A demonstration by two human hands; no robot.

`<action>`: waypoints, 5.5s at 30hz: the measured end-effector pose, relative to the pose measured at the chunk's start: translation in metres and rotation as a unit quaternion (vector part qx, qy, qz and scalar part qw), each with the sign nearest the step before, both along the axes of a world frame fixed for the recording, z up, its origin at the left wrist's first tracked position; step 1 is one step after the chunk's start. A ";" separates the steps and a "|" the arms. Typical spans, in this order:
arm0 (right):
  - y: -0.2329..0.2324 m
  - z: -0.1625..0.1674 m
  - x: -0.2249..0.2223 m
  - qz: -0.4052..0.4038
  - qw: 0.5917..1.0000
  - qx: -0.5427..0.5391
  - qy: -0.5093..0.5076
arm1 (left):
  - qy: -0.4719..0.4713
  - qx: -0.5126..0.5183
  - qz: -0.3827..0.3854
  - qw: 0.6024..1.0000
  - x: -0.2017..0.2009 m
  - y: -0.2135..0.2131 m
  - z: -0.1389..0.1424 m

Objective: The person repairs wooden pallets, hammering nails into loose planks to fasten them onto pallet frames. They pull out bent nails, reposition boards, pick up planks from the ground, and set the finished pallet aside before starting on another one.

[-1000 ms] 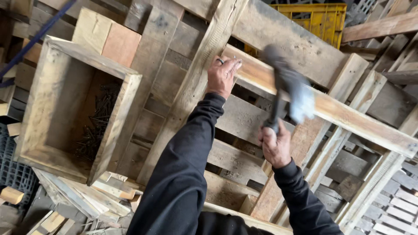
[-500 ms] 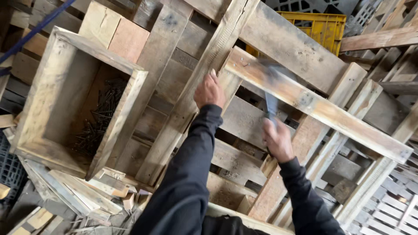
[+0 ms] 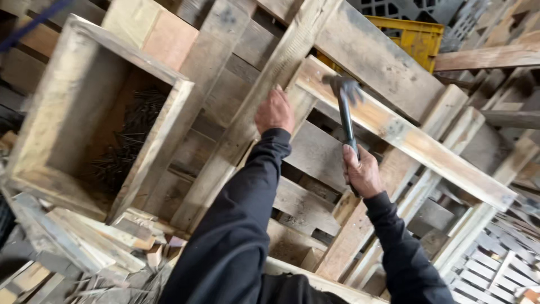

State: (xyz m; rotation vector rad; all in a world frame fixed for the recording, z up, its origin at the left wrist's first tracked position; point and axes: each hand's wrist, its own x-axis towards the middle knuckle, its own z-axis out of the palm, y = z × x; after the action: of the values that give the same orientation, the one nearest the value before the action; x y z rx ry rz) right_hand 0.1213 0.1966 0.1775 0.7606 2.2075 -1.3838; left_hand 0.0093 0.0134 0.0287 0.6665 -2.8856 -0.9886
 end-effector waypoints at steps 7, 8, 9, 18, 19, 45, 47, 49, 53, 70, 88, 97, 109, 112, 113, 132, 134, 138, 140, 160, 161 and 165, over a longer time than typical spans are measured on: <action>0.082 0.050 -0.033 -0.045 0.838 -0.128 0.528 | -0.015 0.015 0.003 1.000 -0.009 -0.006 0.001; 0.076 0.055 -0.041 -0.036 0.803 -0.121 0.582 | -0.027 0.026 0.004 0.999 -0.009 -0.006 0.000; 0.064 0.055 -0.046 -0.012 0.786 -0.100 0.610 | -0.029 0.024 0.004 0.999 -0.010 -0.006 -0.002; 0.047 0.022 0.011 -0.092 0.971 -0.060 0.212 | -0.053 0.061 -0.011 0.997 -0.007 -0.004 0.012; 0.076 0.034 0.004 -0.128 0.932 -0.150 0.304 | -0.060 0.082 -0.001 0.995 -0.007 -0.003 0.012; -0.016 -0.085 0.024 -0.068 0.991 -0.074 0.083 | -0.020 0.071 0.021 0.997 -0.013 0.000 -0.028; -0.035 -0.083 0.018 -0.103 0.984 -0.109 0.092 | -0.009 0.104 0.017 0.994 -0.017 -0.003 -0.021; -0.058 -0.082 -0.001 -0.143 0.966 -0.197 0.084 | 0.116 0.206 0.071 0.969 -0.017 -0.013 -0.009; -0.075 -0.069 -0.027 -0.055 0.993 -0.105 0.016 | 0.371 0.214 0.053 0.902 0.006 -0.083 0.021; -0.067 -0.008 0.247 -0.075 0.968 -0.102 -0.216 | -0.116 -0.033 -0.137 0.983 0.040 -0.372 -0.022; 0.016 -0.024 0.371 -0.370 0.922 -0.111 -0.029 | 0.160 0.762 0.427 0.460 0.089 -0.355 0.054; 0.048 -0.070 0.396 -0.264 0.964 -0.025 -0.024 | 0.022 0.670 0.418 0.613 0.094 -0.365 0.043; 0.049 -0.070 0.392 -0.241 0.970 0.008 -0.012 | -0.038 0.899 0.138 0.414 0.111 -0.357 0.073; 0.051 -0.070 0.389 -0.220 0.975 0.043 0.000 | -0.008 0.924 -0.006 0.381 0.132 -0.319 0.085; 0.051 -0.071 0.389 -0.218 0.975 0.046 0.004 | -0.011 0.928 -0.045 0.370 0.144 -0.296 0.090; 0.113 -0.030 0.408 0.005 0.987 0.149 0.067 | -0.394 0.908 0.049 0.134 0.453 0.076 0.069; 0.120 -0.023 0.384 0.058 0.985 0.145 0.071 | -0.403 0.890 0.092 0.191 0.473 0.077 0.070; 0.133 -0.002 0.296 0.198 0.953 0.218 0.069 | -0.348 0.914 0.056 0.201 0.500 0.089 0.067; 0.157 0.013 0.264 0.218 0.944 0.246 0.011 | -0.348 0.921 0.010 0.175 0.504 0.093 0.062; 0.245 0.014 0.368 0.040 0.968 0.247 -0.018 | -0.087 0.091 -0.374 0.919 0.423 0.064 0.020; 0.265 0.019 0.381 0.037 0.955 0.295 0.016 | -0.106 0.076 -0.395 0.909 0.426 0.072 0.020; 0.337 0.030 0.451 0.255 0.844 0.441 -0.166 | -0.227 0.021 -0.445 0.866 0.442 0.084 0.020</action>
State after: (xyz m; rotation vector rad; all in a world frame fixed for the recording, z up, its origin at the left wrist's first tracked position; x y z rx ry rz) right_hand 0.5721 0.5340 0.2078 0.5381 2.4366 0.0782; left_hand 0.4515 0.0974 0.0483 -0.6315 -3.6567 -1.0239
